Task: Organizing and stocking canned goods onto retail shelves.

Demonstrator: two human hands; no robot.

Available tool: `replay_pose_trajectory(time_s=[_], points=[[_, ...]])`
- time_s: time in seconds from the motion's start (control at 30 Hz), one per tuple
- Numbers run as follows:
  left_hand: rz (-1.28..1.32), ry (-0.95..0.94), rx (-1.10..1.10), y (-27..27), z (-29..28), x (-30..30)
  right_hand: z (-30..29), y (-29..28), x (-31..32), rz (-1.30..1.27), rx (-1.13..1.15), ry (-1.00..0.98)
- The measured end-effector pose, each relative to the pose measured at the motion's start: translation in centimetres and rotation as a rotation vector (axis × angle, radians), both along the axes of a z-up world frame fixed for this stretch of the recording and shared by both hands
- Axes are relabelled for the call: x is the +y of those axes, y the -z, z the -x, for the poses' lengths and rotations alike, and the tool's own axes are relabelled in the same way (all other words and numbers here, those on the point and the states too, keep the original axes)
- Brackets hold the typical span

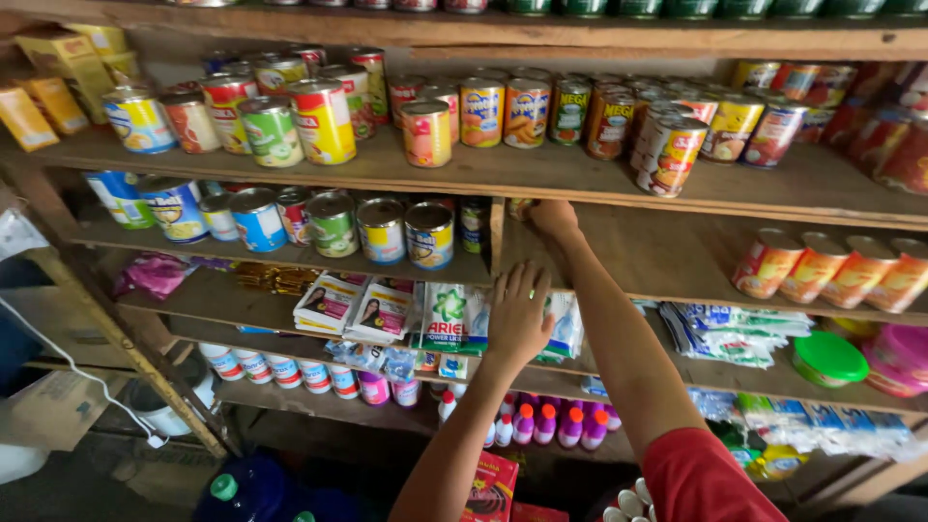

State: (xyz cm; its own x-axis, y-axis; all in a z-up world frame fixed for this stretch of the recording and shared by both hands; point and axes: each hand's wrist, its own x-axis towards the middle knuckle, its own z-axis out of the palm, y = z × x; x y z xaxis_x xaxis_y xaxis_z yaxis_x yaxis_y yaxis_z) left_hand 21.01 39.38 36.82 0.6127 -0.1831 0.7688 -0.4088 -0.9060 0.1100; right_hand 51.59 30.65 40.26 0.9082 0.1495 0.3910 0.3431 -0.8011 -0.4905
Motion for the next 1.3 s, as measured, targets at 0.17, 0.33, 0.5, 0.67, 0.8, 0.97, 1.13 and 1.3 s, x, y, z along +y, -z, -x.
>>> replay_pose_trajectory(time_s=[0.17, 0.33, 0.5, 0.67, 0.8, 0.97, 1.13, 1.3], points=[[-0.007, 0.018, 0.016, -0.7, 0.8, -0.1, -7.0, 2.7, 0.8, 0.229, -0.128, -0.048], [-0.011, 0.033, -0.017, 0.0, 0.1, -0.2, -11.3, 4.0, 0.7, 0.156, -0.095, -0.111], [-0.013, 0.04, 0.005, 0.5, -0.6, -0.1, -9.4, 3.3, 1.5, 0.177, -0.281, -0.062], [-0.023, 0.028, 0.021, 1.3, -1.4, -0.1, -14.5, 6.8, 1.5, 0.168, -0.385, -0.021], [-0.046, 0.024, 0.061, 1.5, -1.9, 0.0, -15.3, 7.0, 1.4, 0.238, -0.504, -0.009], [-0.058, 0.014, 0.055, 1.8, -2.2, 0.4, -9.6, 3.8, 1.7, 0.286, -0.471, -0.063], [-0.006, 0.084, 0.118, 0.7, -1.3, 0.4, -7.3, 3.8, 0.2, 0.671, -0.775, -0.25], [0.032, 0.129, 0.14, 0.5, -1.1, 0.3, 7.9, 0.8, -7.2, 0.261, -0.548, -0.178]])
